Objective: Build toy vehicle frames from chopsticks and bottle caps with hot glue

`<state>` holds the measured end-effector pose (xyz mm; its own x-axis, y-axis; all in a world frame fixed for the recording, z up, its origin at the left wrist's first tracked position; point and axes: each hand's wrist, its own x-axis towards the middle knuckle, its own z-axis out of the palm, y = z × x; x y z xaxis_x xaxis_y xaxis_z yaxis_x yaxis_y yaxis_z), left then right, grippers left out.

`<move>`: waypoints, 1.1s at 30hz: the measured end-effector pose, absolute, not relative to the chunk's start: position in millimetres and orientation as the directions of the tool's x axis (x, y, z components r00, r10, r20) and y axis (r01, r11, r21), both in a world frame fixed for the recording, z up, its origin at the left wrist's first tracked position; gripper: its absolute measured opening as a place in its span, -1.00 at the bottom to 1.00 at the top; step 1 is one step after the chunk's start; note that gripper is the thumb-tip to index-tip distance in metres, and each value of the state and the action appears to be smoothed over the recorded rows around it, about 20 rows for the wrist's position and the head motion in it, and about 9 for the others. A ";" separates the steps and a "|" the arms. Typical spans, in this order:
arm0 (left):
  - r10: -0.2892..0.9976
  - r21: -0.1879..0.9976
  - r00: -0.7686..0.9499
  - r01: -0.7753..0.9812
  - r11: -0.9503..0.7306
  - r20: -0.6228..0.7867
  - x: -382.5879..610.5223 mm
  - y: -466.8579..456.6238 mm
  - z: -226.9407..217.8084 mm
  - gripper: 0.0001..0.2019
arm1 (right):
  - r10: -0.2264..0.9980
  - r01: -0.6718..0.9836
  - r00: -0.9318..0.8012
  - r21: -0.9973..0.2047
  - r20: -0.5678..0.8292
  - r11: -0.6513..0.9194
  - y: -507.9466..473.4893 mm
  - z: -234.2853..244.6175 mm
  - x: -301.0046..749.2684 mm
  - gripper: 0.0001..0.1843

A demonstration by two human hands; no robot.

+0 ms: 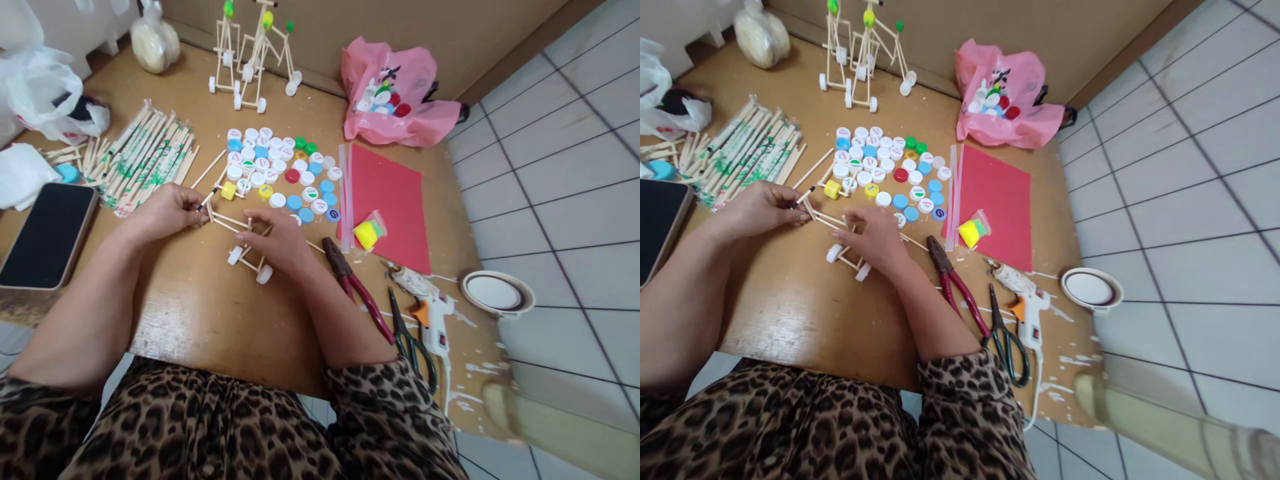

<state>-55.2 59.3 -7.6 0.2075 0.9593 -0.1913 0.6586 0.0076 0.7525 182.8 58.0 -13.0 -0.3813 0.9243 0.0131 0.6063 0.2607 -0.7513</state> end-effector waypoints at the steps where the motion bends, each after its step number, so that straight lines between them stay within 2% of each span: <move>1: 0.955 0.737 0.203 0.675 0.024 -0.217 -54.6 59.1 -5.4 -0.72 | 0.927 0.575 -0.374 -0.782 0.010 0.240 60.9 -10.7 189.5 -0.73; 3: 0.946 0.710 0.190 0.702 0.058 -0.264 -53.0 58.4 -1.1 -0.74 | 0.936 0.542 -0.351 -0.814 0.006 0.208 66.2 -5.2 202.1 -0.80; 6: 0.933 0.695 0.192 0.714 0.080 -0.305 -50.6 57.3 2.4 -0.77 | 0.923 0.560 -0.384 -0.800 -0.023 0.213 69.4 1.8 212.5 -0.95; 10: 0.934 0.700 0.198 0.711 0.073 -0.299 -48.7 57.0 1.1 -0.80 | 0.889 0.635 -0.455 -0.717 -0.046 0.288 66.0 3.4 207.0 -0.88; 14: 0.951 0.706 0.192 0.707 0.038 -0.244 -47.2 57.8 -2.9 -0.82 | 0.875 0.729 -0.480 -0.583 -0.061 0.360 63.1 1.3 196.4 -0.89; 20: 0.962 0.675 0.178 0.738 0.010 -0.209 -45.3 57.5 -4.4 -0.84 | 0.877 0.807 -0.470 -0.451 -0.099 0.381 59.9 5.4 189.8 -0.87; 28: 0.965 0.652 0.173 0.758 -0.003 -0.197 -43.4 57.3 -2.8 -0.84 | 0.870 0.832 -0.480 -0.375 -0.116 0.409 56.9 6.7 185.0 -0.86; 33: 0.967 0.607 0.111 0.793 0.053 -0.230 -40.1 56.1 2.1 -0.85 | 0.867 0.831 -0.486 -0.369 -0.114 0.417 56.3 6.0 184.1 -0.87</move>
<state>-40.1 56.1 2.1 0.1110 0.9668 -0.2300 0.7932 0.0532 0.6066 184.1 56.3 6.0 -0.4855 0.8667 -0.1145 0.8307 0.4166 -0.3694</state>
